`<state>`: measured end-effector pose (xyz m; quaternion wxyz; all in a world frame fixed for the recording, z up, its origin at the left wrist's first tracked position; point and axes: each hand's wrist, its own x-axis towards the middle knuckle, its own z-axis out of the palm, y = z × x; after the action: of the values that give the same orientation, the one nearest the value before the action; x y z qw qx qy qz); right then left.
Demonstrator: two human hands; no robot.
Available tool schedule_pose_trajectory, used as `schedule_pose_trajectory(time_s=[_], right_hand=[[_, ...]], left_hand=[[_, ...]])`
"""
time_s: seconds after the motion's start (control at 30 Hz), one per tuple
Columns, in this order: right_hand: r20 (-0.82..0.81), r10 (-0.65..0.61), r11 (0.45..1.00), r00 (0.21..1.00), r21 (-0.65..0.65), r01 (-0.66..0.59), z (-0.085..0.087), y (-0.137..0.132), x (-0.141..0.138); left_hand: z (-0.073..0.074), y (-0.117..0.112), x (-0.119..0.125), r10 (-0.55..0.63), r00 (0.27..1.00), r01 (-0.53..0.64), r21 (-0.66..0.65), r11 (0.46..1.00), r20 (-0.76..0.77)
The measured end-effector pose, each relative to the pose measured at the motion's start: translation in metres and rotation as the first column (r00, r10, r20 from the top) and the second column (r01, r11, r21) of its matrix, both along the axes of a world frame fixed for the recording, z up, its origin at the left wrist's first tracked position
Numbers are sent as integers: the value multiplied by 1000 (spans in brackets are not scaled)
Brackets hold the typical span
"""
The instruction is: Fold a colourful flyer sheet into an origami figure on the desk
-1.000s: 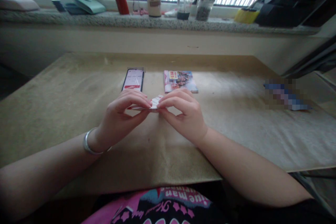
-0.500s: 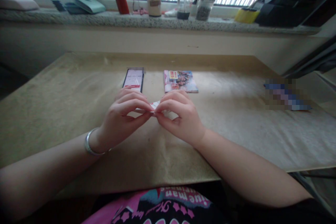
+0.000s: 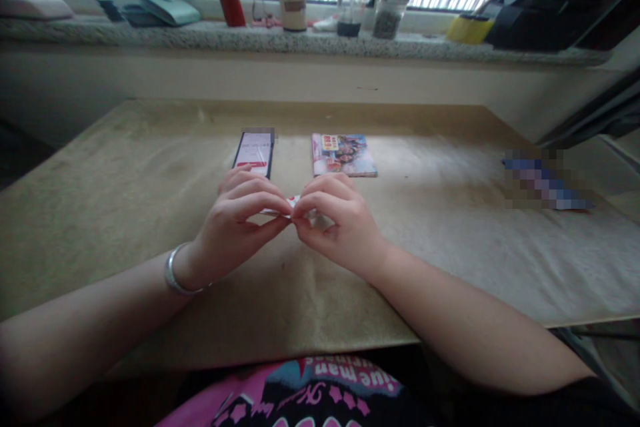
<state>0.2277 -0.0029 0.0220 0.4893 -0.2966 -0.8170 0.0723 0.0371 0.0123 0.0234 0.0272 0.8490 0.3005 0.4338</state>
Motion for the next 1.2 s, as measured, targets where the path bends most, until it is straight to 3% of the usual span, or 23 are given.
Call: schedule_pose_trajectory(time_s=[0.57, 1.2], right_hand=[[39, -68, 996, 997, -56, 70, -3, 3, 2], [88, -105, 994, 991, 25, 103, -4, 7, 7]], left_hand=[[-3, 1, -1, 26, 1000, -26, -24, 999, -10], [-6, 5, -1, 11, 999, -10, -26, 1000, 46]])
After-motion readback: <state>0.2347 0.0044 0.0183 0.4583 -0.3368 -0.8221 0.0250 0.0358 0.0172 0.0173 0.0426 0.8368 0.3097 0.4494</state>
